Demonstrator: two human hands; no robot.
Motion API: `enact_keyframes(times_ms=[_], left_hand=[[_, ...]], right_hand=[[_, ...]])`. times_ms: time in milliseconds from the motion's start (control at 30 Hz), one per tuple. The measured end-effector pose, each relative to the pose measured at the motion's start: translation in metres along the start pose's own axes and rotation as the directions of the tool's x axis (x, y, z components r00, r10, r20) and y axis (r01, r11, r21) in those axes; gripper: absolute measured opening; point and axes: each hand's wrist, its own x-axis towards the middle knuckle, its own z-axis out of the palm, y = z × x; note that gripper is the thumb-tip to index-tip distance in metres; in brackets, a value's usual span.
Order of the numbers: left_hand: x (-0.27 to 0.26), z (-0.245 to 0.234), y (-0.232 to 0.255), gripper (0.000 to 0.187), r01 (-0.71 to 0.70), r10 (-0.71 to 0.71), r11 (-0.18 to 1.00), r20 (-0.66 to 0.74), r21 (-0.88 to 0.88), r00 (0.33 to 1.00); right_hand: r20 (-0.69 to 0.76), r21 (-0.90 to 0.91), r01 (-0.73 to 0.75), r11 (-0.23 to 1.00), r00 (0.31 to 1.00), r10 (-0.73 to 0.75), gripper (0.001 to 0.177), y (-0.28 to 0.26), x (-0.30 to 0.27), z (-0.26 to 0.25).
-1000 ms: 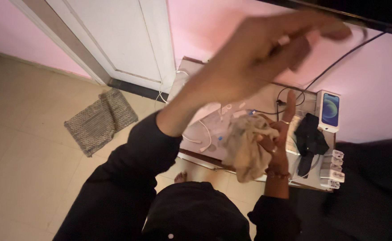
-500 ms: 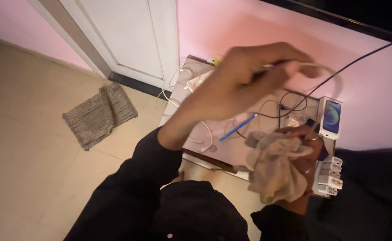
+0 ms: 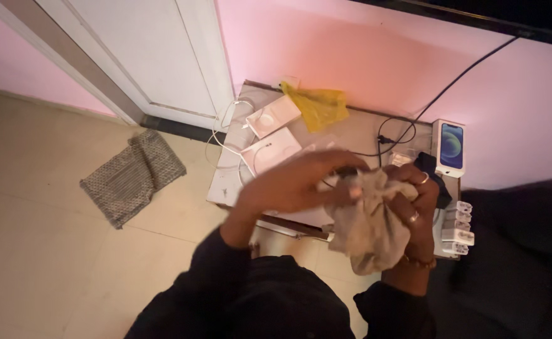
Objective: The person wipes down an empty electronics box and several charging cables with a cloth.
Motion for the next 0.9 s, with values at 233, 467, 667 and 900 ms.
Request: enact_keyframes(times_ms=[233, 467, 667, 900], left_hand=[[-0.006, 0.024, 0.059, 0.019, 0.117, -0.127, 0.991, -0.222, -0.057, 0.967], [0.004, 0.047, 0.055, 0.015, 0.164, -0.271, 0.943, -0.388, -0.289, 0.881], [-0.001, 0.088, 0.041, 0.013, 0.300, -0.308, 0.951, -0.261, -0.070, 0.915], [-0.024, 0.122, 0.007, 0.021, 0.452, -0.439, 0.890, -0.158, 0.061, 0.885]], right_hand=[[0.141, 0.091, 0.002, 0.996, 0.990, -0.015, 0.075, -0.017, -0.027, 0.002], [-0.183, 0.047, -0.020, 0.999, 0.983, 0.029, 0.066, 0.023, -0.032, -0.011], [-0.346, 0.047, 0.063, 0.997, 0.937, -0.043, 0.059, 0.028, -0.053, -0.030], [-0.075, 0.133, -0.125, 0.983, 0.988, 0.136, 0.053, 0.021, -0.061, -0.048]])
